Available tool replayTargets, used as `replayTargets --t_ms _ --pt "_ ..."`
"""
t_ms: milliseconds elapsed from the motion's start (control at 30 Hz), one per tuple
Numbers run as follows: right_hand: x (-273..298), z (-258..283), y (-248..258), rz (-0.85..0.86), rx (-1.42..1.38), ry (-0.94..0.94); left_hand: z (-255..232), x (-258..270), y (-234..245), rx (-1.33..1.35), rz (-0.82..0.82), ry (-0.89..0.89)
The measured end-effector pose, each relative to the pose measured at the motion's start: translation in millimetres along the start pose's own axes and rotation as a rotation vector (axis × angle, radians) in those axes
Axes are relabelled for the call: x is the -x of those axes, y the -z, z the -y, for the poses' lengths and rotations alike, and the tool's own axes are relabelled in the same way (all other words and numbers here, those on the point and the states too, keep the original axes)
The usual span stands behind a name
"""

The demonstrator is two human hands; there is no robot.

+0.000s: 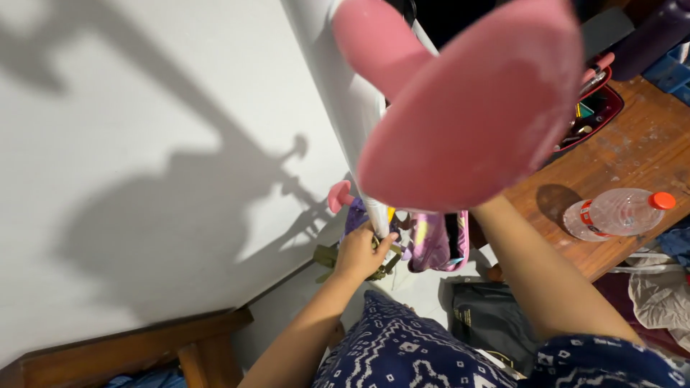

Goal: The person assembles a freestanding coat rack, twisting colorful mushroom-shaped hooks onto a white vertical pole by hand, then stands the pole upright on its round base against the wall and hangs a pink backpack, a small green pouch, and a black tote bag on the hooks.

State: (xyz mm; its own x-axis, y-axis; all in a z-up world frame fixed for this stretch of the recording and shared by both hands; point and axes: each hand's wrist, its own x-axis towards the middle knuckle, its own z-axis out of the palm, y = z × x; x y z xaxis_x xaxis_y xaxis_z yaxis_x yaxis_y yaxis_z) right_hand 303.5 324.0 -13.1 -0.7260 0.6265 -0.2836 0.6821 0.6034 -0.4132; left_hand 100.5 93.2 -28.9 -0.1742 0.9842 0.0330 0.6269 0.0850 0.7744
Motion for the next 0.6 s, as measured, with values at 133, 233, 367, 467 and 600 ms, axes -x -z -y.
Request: replayTargets --t_ms 133,233,367,467,600 --pt "57.2 -13.1 -19.8 -0.111 -0.140 0.053 7.5 15.2 10.1 -0.008 -0.051 -0.116" --pt "110.7 -10.6 -43.2 -0.195 -0.247 0.092 25.5 40.8 22.5 0.077 -0.117 -0.235" --pt "154.5 22.7 -45.0 -0.319 -0.221 0.090 53.0 69.4 57.8 -0.041 0.141 0.157" --pt "170.2 64.3 -39.0 -0.297 -0.203 -0.093 71.4 84.2 91.4 0.060 0.307 0.193" --pt "181.2 125.3 -34.0 -0.446 -0.285 -0.110 87.7 100.3 131.6 0.244 0.404 -0.015"
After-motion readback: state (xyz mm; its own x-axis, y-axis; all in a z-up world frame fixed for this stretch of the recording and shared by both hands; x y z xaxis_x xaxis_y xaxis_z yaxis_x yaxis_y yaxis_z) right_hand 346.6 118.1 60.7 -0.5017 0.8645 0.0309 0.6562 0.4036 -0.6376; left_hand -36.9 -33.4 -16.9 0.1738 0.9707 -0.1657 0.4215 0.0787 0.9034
